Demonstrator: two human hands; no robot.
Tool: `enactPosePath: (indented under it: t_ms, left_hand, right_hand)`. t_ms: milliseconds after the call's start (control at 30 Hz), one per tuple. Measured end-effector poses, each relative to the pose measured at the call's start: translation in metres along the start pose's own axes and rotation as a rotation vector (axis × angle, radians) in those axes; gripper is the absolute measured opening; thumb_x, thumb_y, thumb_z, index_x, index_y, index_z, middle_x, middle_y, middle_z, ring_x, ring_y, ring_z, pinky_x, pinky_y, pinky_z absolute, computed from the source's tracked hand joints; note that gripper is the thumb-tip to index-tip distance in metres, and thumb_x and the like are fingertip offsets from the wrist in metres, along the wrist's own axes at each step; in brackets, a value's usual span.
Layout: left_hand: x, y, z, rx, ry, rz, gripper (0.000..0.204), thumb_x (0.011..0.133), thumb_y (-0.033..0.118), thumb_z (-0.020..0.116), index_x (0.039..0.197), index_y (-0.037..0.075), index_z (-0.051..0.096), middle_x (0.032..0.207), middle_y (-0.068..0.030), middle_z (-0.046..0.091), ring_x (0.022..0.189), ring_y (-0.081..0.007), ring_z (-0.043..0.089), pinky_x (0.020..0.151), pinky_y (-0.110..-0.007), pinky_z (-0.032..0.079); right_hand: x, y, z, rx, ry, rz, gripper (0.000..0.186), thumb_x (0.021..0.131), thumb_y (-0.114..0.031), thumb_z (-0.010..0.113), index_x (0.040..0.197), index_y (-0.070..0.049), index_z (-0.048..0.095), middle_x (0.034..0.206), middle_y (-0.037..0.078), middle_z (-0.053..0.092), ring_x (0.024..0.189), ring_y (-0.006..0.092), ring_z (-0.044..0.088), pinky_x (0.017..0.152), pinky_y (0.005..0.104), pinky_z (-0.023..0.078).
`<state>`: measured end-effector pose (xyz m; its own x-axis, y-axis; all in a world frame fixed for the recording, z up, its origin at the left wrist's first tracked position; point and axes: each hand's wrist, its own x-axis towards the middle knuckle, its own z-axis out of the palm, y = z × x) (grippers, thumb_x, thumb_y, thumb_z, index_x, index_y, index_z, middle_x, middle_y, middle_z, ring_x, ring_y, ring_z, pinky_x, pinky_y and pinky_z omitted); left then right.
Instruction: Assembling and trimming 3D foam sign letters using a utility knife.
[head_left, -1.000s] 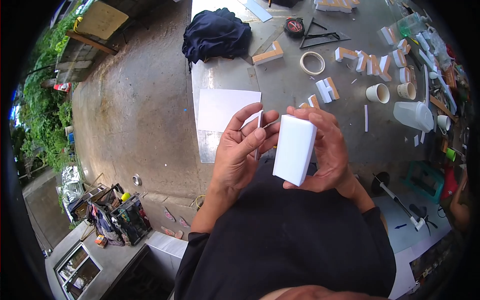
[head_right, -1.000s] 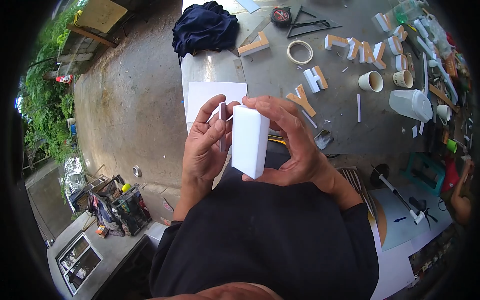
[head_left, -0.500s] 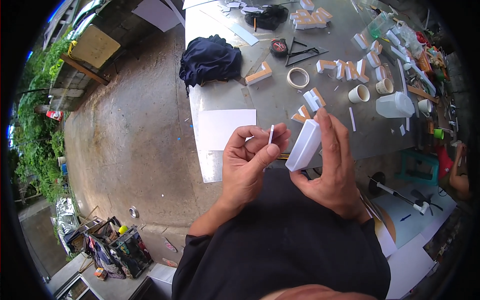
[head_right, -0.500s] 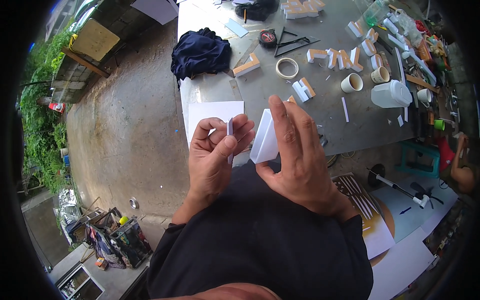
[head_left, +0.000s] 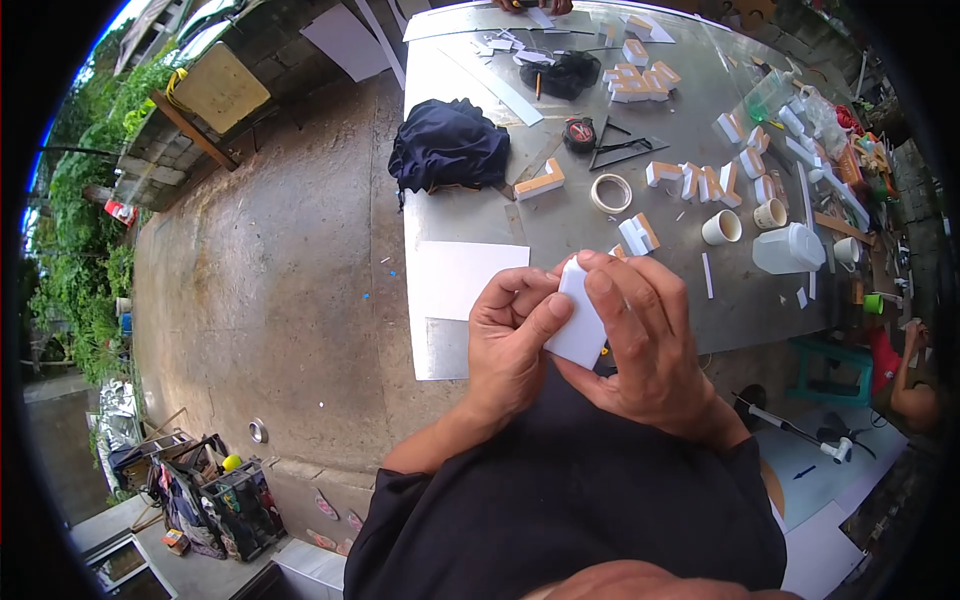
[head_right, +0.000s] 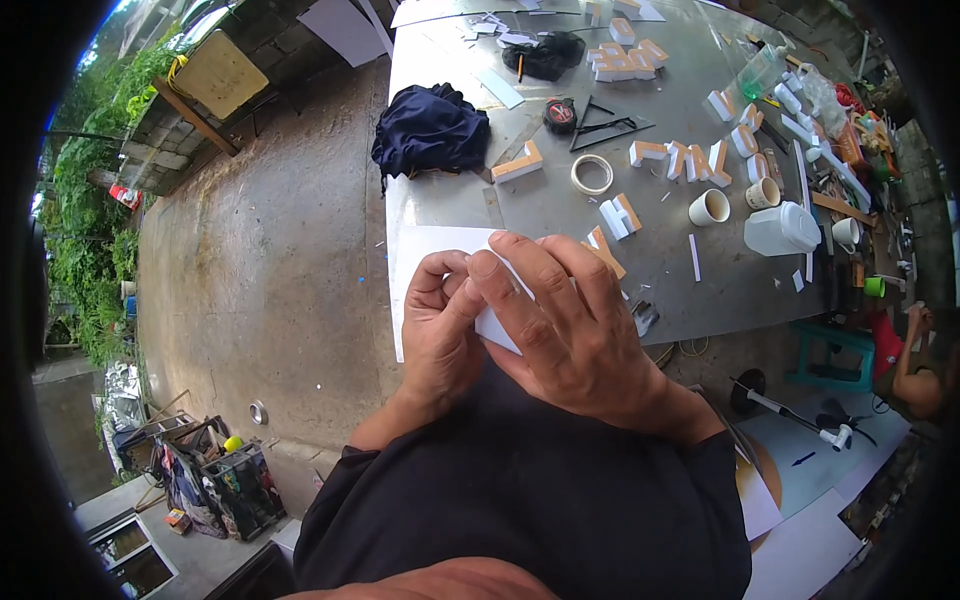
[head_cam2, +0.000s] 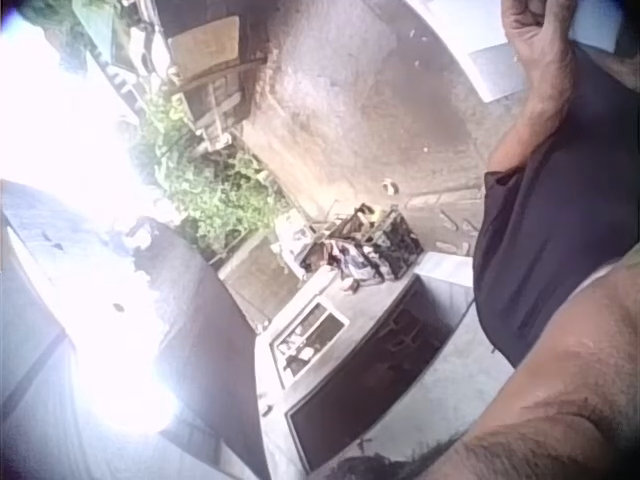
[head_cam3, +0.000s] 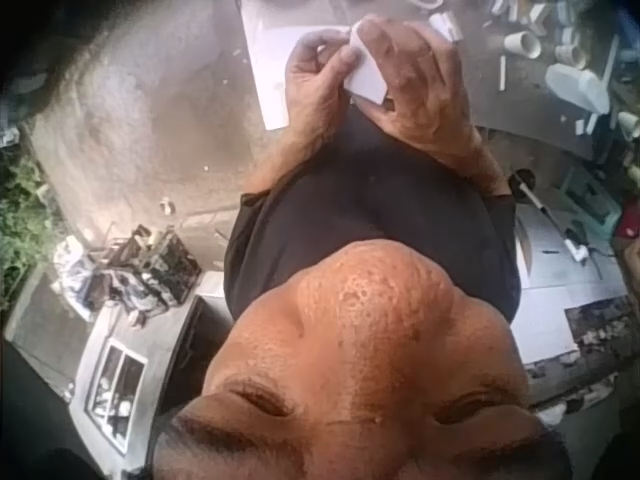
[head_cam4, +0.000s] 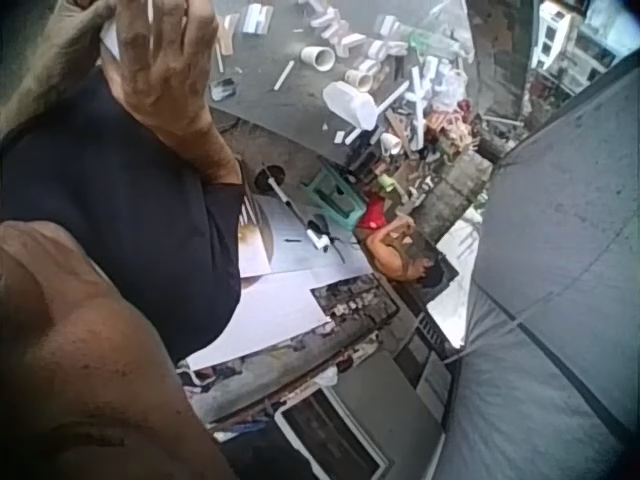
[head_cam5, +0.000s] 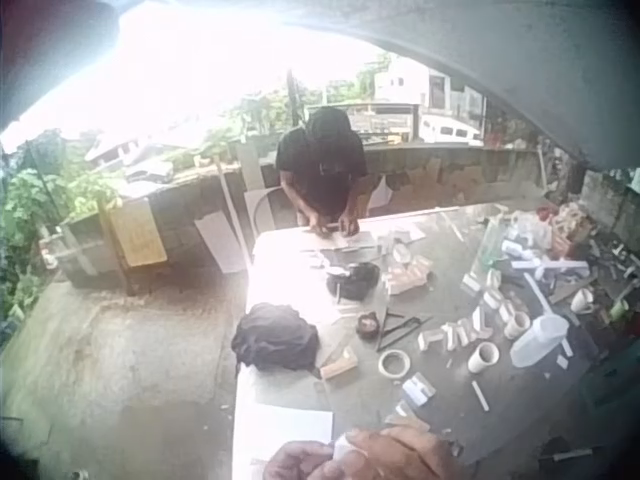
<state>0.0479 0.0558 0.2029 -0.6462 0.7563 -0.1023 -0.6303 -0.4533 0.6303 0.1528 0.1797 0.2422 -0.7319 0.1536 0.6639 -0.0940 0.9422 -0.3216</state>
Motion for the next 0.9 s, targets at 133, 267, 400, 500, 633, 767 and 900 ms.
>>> enactPosePath:
  t_ms: [133, 267, 400, 500, 633, 767, 900]
  left_hand:
    - [0.001, -0.001, 0.0, -0.12, -0.007, -0.035, 0.021, 0.097, -0.001, 0.069, 0.116, 0.004, 0.061, 0.116, -0.0154, 0.074, 0.109, -0.0173, 0.069, 0.096, -0.033, 0.056]
    - [-0.001, 0.005, 0.007, -0.136, 0.038, -0.048, 0.018, 0.098, 0.004, 0.069, 0.115, 0.005, 0.063, 0.109, -0.0109, 0.074, 0.1, -0.0151, 0.07, 0.089, -0.031, 0.058]
    - [-0.009, 0.007, 0.012, -0.172, 0.082, -0.091, 0.017, 0.098, 0.005, 0.07, 0.114, 0.006, 0.063, 0.109, -0.01, 0.074, 0.099, -0.0149, 0.071, 0.087, -0.03, 0.059]
    - [-0.011, 0.002, 0.007, -0.243, 0.04, -0.169, 0.015, 0.098, 0.007, 0.07, 0.112, 0.007, 0.065, 0.109, -0.0096, 0.074, 0.098, -0.0148, 0.071, 0.086, -0.03, 0.059]
    - [-0.012, -0.002, 0.004, -0.265, 0.035, -0.174, 0.008, 0.098, 0.009, 0.071, 0.106, 0.008, 0.067, 0.11, -0.0091, 0.074, 0.099, -0.0148, 0.07, 0.085, -0.03, 0.06]
    - [-0.012, -0.002, -0.003, -0.291, -0.035, -0.201, 0.017, 0.099, 0.009, 0.071, 0.116, 0.005, 0.072, 0.115, -0.0111, 0.074, 0.105, -0.0154, 0.07, 0.089, -0.031, 0.058]
    - [-0.005, 0.022, 0.0, -0.009, -0.167, -0.242, 0.047, 0.095, 0.001, 0.071, 0.14, -0.003, 0.06, 0.123, -0.0155, 0.072, 0.11, -0.0169, 0.069, 0.096, -0.032, 0.056]
  right_hand:
    - [0.001, 0.008, 0.004, 0.01, -0.04, -0.024, 0.095, 0.065, -0.018, 0.092, 0.149, -0.009, 0.048, 0.139, 0.015, 0.057, 0.117, 0.0312, 0.055, 0.097, 0.0433, 0.048]
    - [0.001, 0.014, 0.011, 0.09, -0.02, -0.067, 0.093, 0.067, -0.018, 0.091, 0.148, -0.014, 0.048, 0.138, 0.014, 0.057, 0.12, 0.032, 0.055, 0.099, 0.0444, 0.049]
    - [-0.003, 0.026, 0.038, 0.404, 0.237, -0.095, 0.093, 0.072, -0.014, 0.088, 0.151, -0.016, 0.039, 0.135, 0.019, 0.056, 0.126, 0.0376, 0.056, 0.102, 0.049, 0.052]
    - [-0.006, 0.031, 0.035, 0.441, 0.121, -0.114, 0.093, 0.074, -0.013, 0.087, 0.152, -0.014, 0.036, 0.135, 0.022, 0.054, 0.125, 0.0385, 0.059, 0.1, 0.0489, 0.055]
    - [-0.004, 0.029, 0.034, 0.365, 0.112, -0.135, 0.081, 0.074, -0.014, 0.086, 0.144, -0.008, 0.046, 0.132, 0.021, 0.058, 0.117, 0.0364, 0.064, 0.097, 0.0461, 0.058]
    - [0.004, 0.032, 0.025, 0.361, 0.086, -0.157, 0.073, 0.074, -0.017, 0.087, 0.136, -0.004, 0.052, 0.126, 0.02, 0.061, 0.111, 0.0353, 0.067, 0.093, 0.0443, 0.059]
    - [0.014, 0.041, 0.011, 0.433, 0.089, -0.12, 0.08, 0.068, -0.025, 0.093, 0.134, 0.001, 0.054, 0.12, 0.02, 0.065, 0.106, 0.0348, 0.069, 0.088, 0.0417, 0.059]
